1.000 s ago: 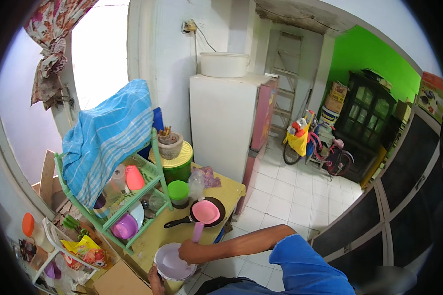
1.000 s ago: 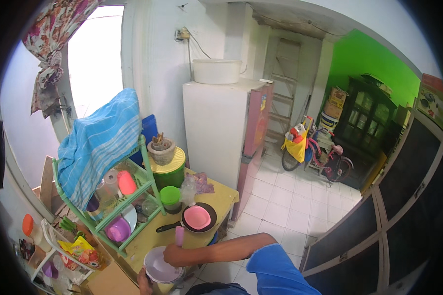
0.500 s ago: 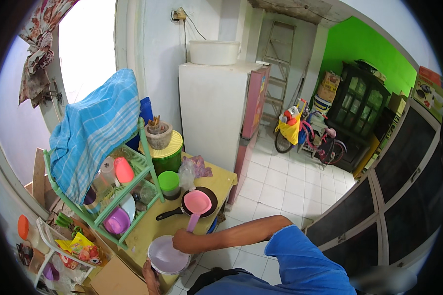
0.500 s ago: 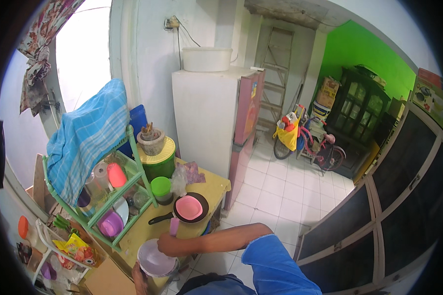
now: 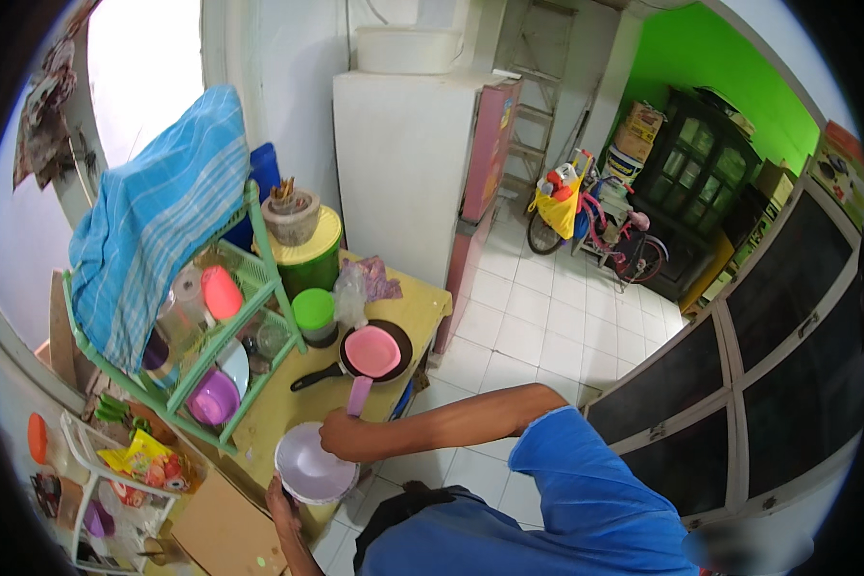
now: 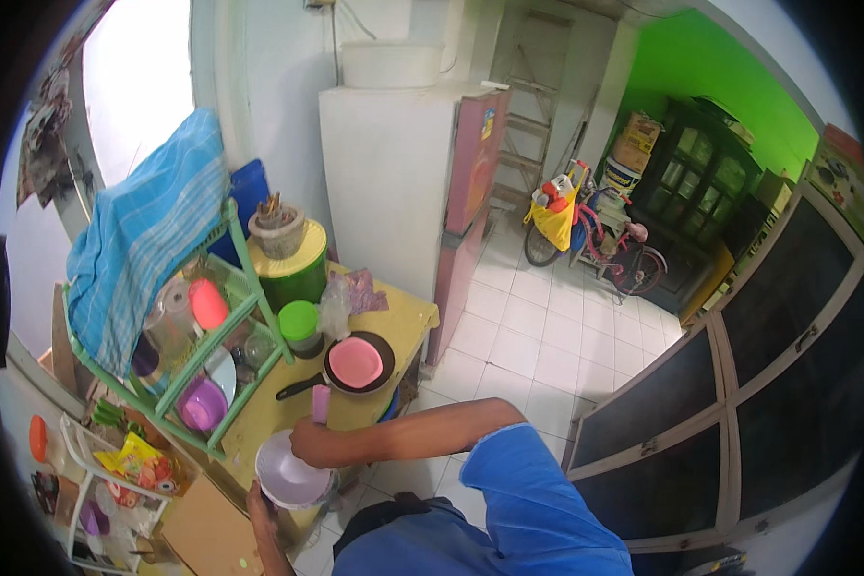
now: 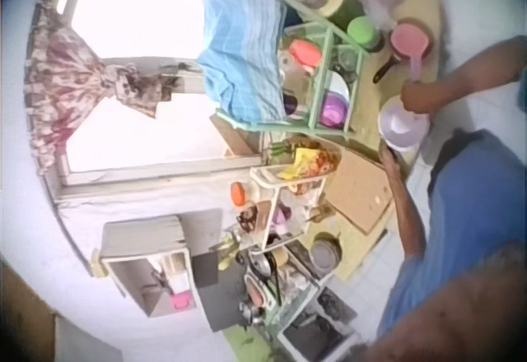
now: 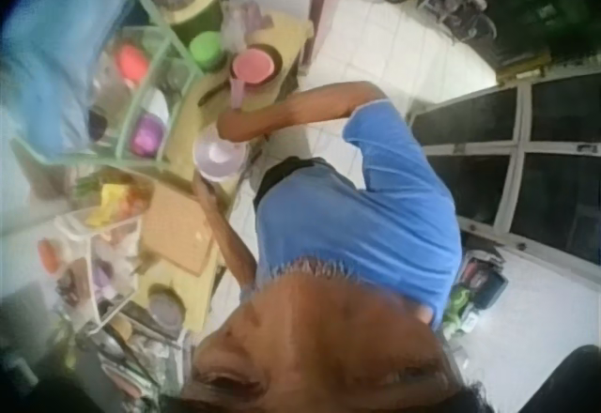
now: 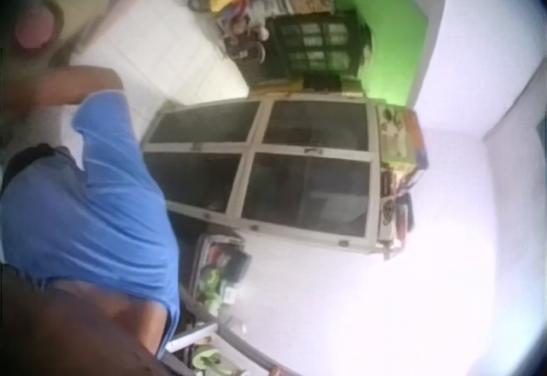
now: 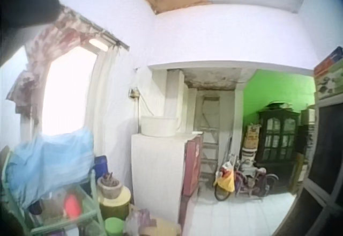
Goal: The person stirs a white liquid in a bucket using a stick, then briefly adjusts a small table fan, and resumes stirring the bucket. The task is performed in a cluttered kitchen area with various containers and utensils visible.
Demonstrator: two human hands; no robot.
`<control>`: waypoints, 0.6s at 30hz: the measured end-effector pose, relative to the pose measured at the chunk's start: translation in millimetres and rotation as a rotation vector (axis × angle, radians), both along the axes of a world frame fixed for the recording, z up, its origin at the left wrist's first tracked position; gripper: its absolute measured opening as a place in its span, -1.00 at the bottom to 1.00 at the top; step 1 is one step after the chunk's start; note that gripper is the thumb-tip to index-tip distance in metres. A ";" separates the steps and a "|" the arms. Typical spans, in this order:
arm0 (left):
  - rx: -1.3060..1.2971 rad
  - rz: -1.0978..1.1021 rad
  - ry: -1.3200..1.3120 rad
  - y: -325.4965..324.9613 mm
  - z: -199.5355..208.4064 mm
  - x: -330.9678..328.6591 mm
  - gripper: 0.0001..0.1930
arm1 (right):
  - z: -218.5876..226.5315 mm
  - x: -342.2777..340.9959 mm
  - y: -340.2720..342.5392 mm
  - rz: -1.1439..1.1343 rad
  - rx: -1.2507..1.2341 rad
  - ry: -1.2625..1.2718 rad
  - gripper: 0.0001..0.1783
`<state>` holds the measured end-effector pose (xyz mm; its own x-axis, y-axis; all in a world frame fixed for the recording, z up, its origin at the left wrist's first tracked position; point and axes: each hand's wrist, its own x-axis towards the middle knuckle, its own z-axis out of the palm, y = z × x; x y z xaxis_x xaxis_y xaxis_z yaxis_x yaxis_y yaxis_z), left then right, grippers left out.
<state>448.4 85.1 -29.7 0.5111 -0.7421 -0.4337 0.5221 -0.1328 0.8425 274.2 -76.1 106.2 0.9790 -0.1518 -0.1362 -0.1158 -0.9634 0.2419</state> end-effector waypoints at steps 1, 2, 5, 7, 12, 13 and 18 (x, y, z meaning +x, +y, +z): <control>0.002 0.010 -0.002 1.5 -1.1 -0.4 -0.72 | -4.9 -4.5 2.3 0.034 0.040 -0.041 -0.86; -0.003 0.027 0.002 -3.9 -1.0 -3.0 -0.72 | -13.0 -5.8 6.8 0.077 0.096 -0.082 -0.84; 0.019 0.046 -0.001 -8.0 -9.2 -3.5 -0.71 | -32.6 7.1 -0.1 0.033 0.238 -0.189 -0.85; 0.046 0.007 -0.013 -4.9 -14.6 0.7 -0.70 | -39.5 14.6 -5.9 -0.052 0.109 -0.240 -0.89; 0.014 -0.009 0.020 9.6 12.0 -3.1 -0.79 | 16.2 -6.1 -6.8 -0.014 0.129 -0.070 -0.89; 0.026 0.034 0.008 5.8 11.1 -7.0 -0.77 | 17.4 -11.8 -6.1 0.003 0.175 -0.048 -0.86; 0.080 0.106 0.048 -0.6 12.6 -11.6 -0.76 | 9.9 -4.4 9.1 0.056 0.213 -0.054 -0.82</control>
<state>436.9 84.5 -17.1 0.5618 -0.6472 -0.5153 0.5762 -0.1409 0.8051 269.7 -67.1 116.1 0.9918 -0.0700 -0.1067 -0.0675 -0.9974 0.0270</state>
